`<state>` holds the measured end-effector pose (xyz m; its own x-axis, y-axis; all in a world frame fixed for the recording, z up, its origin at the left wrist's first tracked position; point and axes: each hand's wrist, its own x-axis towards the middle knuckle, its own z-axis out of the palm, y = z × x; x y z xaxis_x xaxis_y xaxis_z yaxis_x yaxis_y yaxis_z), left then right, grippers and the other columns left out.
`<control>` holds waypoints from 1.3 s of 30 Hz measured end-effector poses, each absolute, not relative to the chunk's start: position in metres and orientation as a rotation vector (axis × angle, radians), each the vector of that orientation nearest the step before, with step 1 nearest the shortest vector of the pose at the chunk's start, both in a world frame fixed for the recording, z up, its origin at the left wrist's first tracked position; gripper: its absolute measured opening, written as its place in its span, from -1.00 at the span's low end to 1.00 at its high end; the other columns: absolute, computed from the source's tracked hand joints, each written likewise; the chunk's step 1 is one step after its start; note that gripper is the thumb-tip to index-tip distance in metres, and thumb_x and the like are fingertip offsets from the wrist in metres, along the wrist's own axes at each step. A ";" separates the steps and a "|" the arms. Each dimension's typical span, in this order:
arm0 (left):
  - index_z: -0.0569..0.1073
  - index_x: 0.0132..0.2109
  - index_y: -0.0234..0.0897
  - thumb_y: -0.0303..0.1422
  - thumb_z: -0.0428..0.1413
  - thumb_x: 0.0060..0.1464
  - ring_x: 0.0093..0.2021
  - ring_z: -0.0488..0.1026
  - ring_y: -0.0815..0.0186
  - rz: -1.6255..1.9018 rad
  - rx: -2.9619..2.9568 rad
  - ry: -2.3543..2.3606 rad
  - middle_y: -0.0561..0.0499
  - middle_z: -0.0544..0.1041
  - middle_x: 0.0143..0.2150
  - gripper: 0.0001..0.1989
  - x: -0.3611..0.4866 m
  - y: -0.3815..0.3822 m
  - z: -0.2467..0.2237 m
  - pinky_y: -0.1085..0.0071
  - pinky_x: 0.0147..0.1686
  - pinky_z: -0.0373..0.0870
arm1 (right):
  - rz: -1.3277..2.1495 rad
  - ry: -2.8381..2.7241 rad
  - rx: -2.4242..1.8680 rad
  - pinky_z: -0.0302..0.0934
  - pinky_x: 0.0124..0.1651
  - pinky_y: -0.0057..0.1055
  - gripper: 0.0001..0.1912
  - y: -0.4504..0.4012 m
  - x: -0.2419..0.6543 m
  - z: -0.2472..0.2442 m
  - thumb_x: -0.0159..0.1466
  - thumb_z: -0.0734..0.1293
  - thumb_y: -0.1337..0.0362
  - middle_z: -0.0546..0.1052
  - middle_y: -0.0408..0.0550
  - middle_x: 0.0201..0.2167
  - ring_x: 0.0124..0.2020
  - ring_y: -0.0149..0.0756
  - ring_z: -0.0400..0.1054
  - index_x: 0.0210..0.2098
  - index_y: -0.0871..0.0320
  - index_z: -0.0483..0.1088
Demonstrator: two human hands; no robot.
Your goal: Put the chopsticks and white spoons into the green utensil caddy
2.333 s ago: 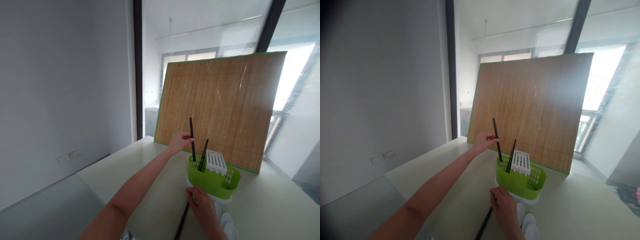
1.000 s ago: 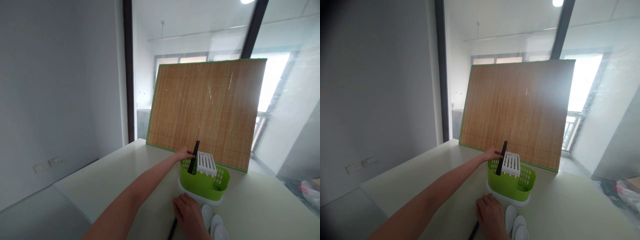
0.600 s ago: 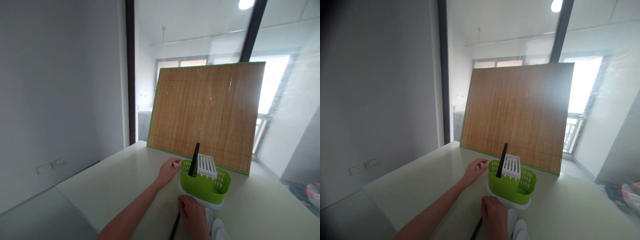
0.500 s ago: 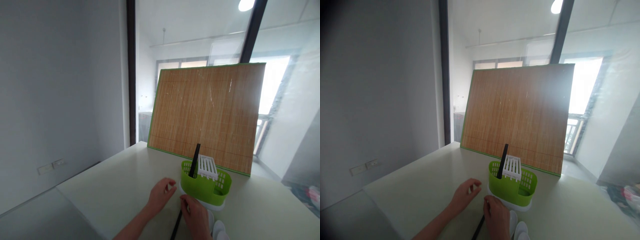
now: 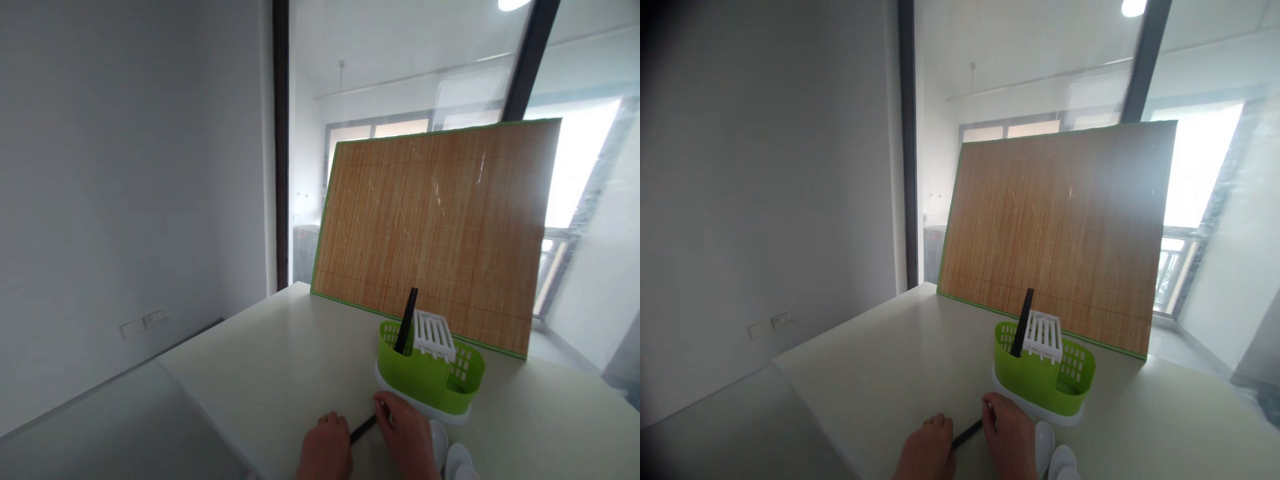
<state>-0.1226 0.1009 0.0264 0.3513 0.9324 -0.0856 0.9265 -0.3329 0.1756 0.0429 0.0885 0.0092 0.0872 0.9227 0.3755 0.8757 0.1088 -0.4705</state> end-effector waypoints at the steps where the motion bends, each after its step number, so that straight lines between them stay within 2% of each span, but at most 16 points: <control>1: 0.48 -0.08 -0.39 -0.60 -0.09 -0.06 -0.04 0.46 0.05 0.064 2.419 1.730 -0.25 0.52 -0.10 -0.60 -0.124 0.103 0.025 0.19 -0.11 0.41 | 0.089 -1.797 -1.744 0.31 -0.19 -0.26 -0.75 0.089 0.042 0.008 0.33 0.11 0.20 0.59 -0.13 -0.28 -0.24 -0.24 0.49 -0.19 0.03 0.39; 4: 0.48 -0.11 -0.40 -0.61 -0.13 -0.02 -0.06 0.48 0.06 0.085 2.391 1.835 -0.25 0.54 -0.12 -0.61 -0.134 0.110 0.025 0.23 -0.13 0.40 | 0.060 -1.856 -1.724 0.29 -0.19 -0.28 -0.74 0.089 0.040 0.008 0.33 0.09 0.22 0.58 -0.11 -0.30 -0.26 -0.25 0.48 -0.20 0.04 0.40; 8: 0.45 -0.10 -0.38 -0.51 -0.12 0.06 -0.13 0.52 0.09 0.178 2.371 1.848 -0.21 0.58 -0.20 -0.67 -0.151 0.120 0.034 0.28 -0.18 0.36 | 0.096 -1.923 -1.718 0.26 -0.22 -0.29 -0.74 0.087 0.036 0.011 0.31 0.10 0.23 0.57 -0.13 -0.34 -0.29 -0.26 0.46 -0.24 0.05 0.42; 11: 0.46 -0.21 -0.30 -0.41 -0.08 0.07 -0.23 0.53 0.17 0.463 2.356 1.731 -0.10 0.59 -0.31 -0.77 -0.155 0.127 0.047 0.35 -0.25 0.33 | 0.261 -1.964 -1.672 0.24 -0.21 -0.32 -0.79 0.084 0.029 0.016 0.24 0.20 0.21 0.57 -0.18 -0.37 -0.30 -0.27 0.46 -0.22 0.01 0.44; 15: 0.43 -0.29 -0.24 -0.38 -0.01 0.02 -0.40 0.47 0.34 0.840 2.179 1.403 0.05 0.56 -0.41 -0.86 -0.139 0.128 0.062 0.47 -0.38 0.28 | 0.495 -1.959 -1.609 0.18 -0.31 -0.38 -0.68 0.083 0.021 0.017 0.13 0.30 0.17 0.59 -0.21 -0.42 -0.43 -0.31 0.42 -0.11 -0.01 0.44; 18: 0.44 -0.25 -0.24 -0.40 0.02 -0.01 -0.48 0.41 0.40 0.967 2.032 1.225 0.09 0.54 -0.44 -0.84 -0.119 0.125 0.063 0.51 -0.45 0.27 | 0.535 -1.882 -1.544 0.07 -0.43 -0.45 -0.78 0.087 0.021 0.011 0.10 0.30 0.22 0.57 -0.20 -0.50 -0.54 -0.40 0.32 -0.26 0.07 0.46; 21: 0.46 -0.20 -0.24 -0.39 0.03 -0.01 -0.49 0.38 0.42 1.077 1.951 1.139 0.10 0.53 -0.42 -0.80 -0.106 0.124 0.058 0.51 -0.45 0.29 | 0.527 -1.833 -1.505 -0.01 -0.48 -0.49 -0.89 0.092 0.025 0.006 0.12 0.25 0.29 0.52 -0.17 -0.55 -0.59 -0.46 0.22 -0.42 0.14 0.41; 27: 0.50 -0.28 -0.25 -0.44 0.06 -0.05 -0.47 0.37 0.43 1.050 1.907 0.944 0.12 0.49 -0.45 -0.84 -0.105 0.128 0.056 0.54 -0.44 0.31 | 0.476 -1.851 -1.529 0.05 -0.40 -0.45 -0.85 0.095 0.034 0.007 0.18 0.19 0.30 0.51 -0.11 -0.46 -0.49 -0.39 0.29 -0.37 0.16 0.38; 33: 0.49 -0.30 -0.28 -0.46 0.09 -0.06 -0.44 0.36 0.45 1.004 1.924 0.785 0.11 0.48 -0.42 -0.87 -0.111 0.132 0.073 0.57 -0.46 0.30 | 0.514 -1.937 -1.506 0.17 -0.23 -0.40 -0.84 0.094 0.034 0.002 0.17 0.20 0.36 0.54 -0.05 -0.33 -0.31 -0.29 0.38 -0.31 0.13 0.40; 39: 0.52 -0.30 -0.28 -0.42 0.12 -0.02 -0.39 0.41 0.41 0.878 2.075 0.756 0.09 0.50 -0.41 -0.90 -0.120 0.134 0.087 0.56 -0.42 0.33 | 0.503 -1.952 -1.511 0.20 -0.21 -0.41 -0.83 0.092 0.031 0.002 0.16 0.19 0.39 0.54 -0.06 -0.32 -0.29 -0.30 0.40 -0.31 0.12 0.38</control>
<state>-0.1205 0.1345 0.0873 0.5910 0.7339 0.3347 0.2223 -0.5470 0.8071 0.0311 0.0917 0.0024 -0.1600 0.9588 0.2349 0.7260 0.2755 -0.6300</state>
